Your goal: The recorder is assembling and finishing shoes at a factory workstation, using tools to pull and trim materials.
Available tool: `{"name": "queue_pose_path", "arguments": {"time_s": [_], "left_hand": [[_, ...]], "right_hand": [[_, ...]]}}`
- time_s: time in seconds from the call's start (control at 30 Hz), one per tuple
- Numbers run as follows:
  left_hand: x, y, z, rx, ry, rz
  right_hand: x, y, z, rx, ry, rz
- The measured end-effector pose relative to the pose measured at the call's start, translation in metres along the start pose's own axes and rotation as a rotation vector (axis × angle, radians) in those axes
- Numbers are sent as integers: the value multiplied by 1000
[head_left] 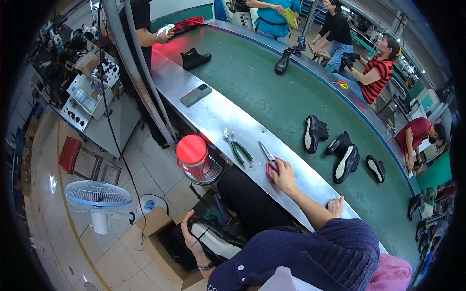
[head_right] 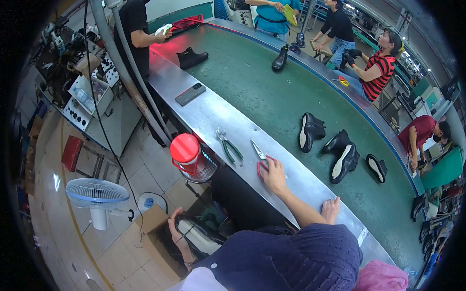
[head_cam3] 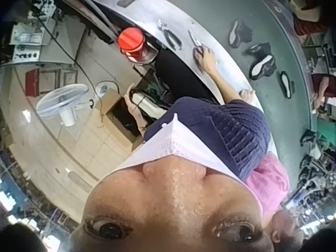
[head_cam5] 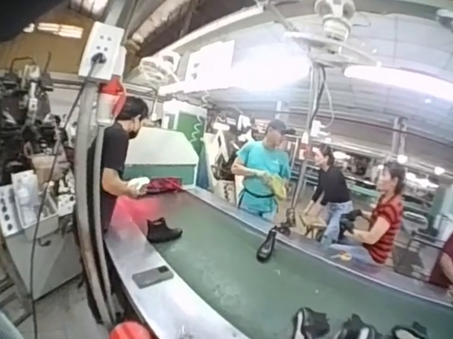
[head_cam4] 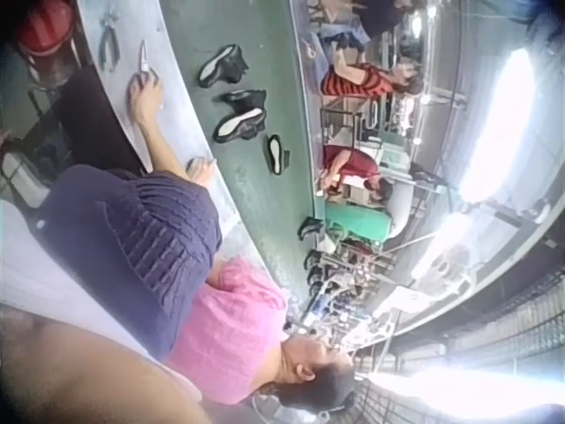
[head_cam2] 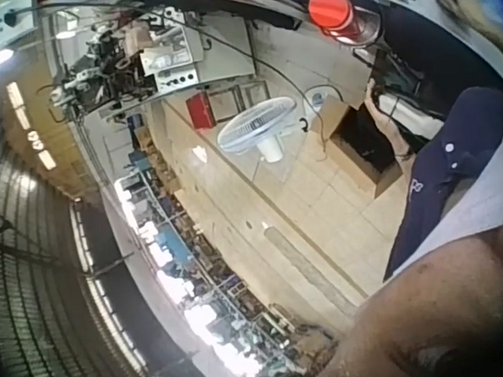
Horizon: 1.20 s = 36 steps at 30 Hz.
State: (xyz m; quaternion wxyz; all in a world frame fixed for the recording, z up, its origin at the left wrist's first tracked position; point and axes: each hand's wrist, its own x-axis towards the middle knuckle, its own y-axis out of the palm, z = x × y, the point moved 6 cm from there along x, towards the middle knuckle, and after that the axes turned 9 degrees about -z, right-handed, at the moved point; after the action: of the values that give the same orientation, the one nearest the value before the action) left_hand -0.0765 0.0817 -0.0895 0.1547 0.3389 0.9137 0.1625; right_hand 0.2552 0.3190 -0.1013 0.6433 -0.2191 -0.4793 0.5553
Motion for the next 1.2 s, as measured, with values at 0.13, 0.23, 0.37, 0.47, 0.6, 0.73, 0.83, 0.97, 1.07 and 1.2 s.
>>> {"name": "queue_pose_path", "arguments": {"time_s": [0.13, 0.23, 0.37, 0.47, 0.6, 0.73, 0.83, 0.97, 1.07, 1.2], "left_hand": [[-19, 0, -5, 65, 13, -57], [-34, 6, -7, -112, -70, -63], [-58, 7, -10, -121, -87, -167], [-68, 1, -11, -141, -44, -163], [-76, 16, -26, 135, -20, -147], [-75, 13, -43, 694, 296, -345], [-76, 25, -59, 902, 469, -408], [-73, 31, -58, 897, 487, -471], [-78, 30, -58, 894, 516, -515], [-86, 23, -56, 828, 515, -583]], "right_hand": [[-23, -8, -20, 13, 72, 90], [-16, -7, -24, -6, 105, 157], [-2, -6, -29, -55, 142, 319], [-4, -17, -21, 127, 329, 507], [-33, -5, -21, 872, 777, 732], [-51, -36, 73, 1146, 676, 897], [-68, -56, 112, 1188, 694, 1217], [-97, -76, 149, 1109, 611, 1587], [-111, -91, 162, 966, 667, 1742], [-116, -95, 170, 839, 469, 1820]]}}
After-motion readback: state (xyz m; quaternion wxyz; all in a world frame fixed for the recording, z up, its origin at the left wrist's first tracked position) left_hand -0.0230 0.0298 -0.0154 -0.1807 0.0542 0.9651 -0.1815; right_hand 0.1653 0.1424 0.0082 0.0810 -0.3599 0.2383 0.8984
